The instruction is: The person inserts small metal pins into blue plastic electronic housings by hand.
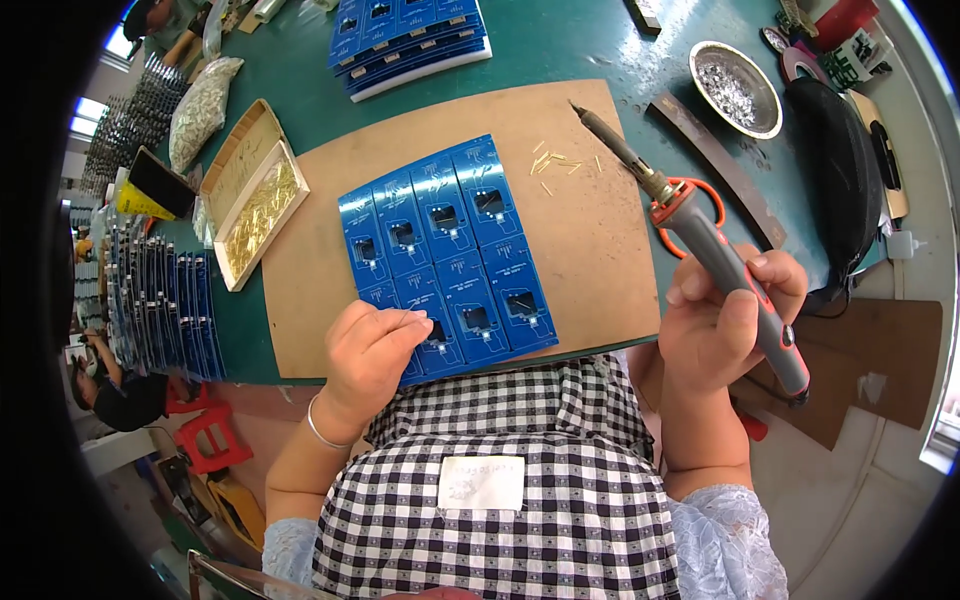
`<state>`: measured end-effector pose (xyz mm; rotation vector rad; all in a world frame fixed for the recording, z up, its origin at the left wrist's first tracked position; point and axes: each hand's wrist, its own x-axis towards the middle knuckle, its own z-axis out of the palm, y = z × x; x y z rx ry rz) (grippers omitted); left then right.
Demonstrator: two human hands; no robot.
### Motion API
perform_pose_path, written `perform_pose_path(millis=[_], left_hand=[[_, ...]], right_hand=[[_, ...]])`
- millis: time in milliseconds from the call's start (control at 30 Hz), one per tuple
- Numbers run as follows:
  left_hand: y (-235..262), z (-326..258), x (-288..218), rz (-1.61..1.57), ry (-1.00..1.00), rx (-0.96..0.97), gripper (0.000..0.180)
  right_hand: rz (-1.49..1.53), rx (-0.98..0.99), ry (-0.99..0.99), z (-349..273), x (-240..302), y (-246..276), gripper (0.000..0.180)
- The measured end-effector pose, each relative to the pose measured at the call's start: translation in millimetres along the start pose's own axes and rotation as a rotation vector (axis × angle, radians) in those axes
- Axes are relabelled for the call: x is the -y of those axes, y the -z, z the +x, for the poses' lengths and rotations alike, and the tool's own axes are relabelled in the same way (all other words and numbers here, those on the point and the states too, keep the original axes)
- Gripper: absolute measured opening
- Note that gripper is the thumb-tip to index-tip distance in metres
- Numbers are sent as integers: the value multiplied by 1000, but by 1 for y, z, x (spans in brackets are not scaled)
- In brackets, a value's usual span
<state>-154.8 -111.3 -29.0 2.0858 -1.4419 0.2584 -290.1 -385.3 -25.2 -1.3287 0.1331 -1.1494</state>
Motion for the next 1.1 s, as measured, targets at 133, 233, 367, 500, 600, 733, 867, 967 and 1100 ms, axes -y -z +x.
perform_pose_path(millis=[133,233,367,500,600,733,867,967,1100], left_hand=[[1,-3,-1,-28,69,-26,28],[4,-9,-2,25,66,-18,32],[10,-11,-5,22,106,67,42],[11,-8,-11,22,124,89,43],[12,-10,-7,5,149,99,43],[11,-13,-8,-28,87,33,43],[7,-17,-2,-11,85,43,46],[12,-19,-2,-40,48,9,46],[19,-14,-1,29,117,169,41]], right_hand=[[-23,28,3,-5,5,-4,46],[-165,69,20,-10,4,-6,52],[-168,147,-96,-13,4,0,51],[-113,105,-129,-16,2,-8,48],[-100,133,-110,-18,4,-12,45],[-169,140,-99,-19,3,-16,43],[-81,208,-122,-17,4,-19,40],[-51,205,-127,-18,3,-20,41],[-110,214,-97,-20,2,-22,43]])
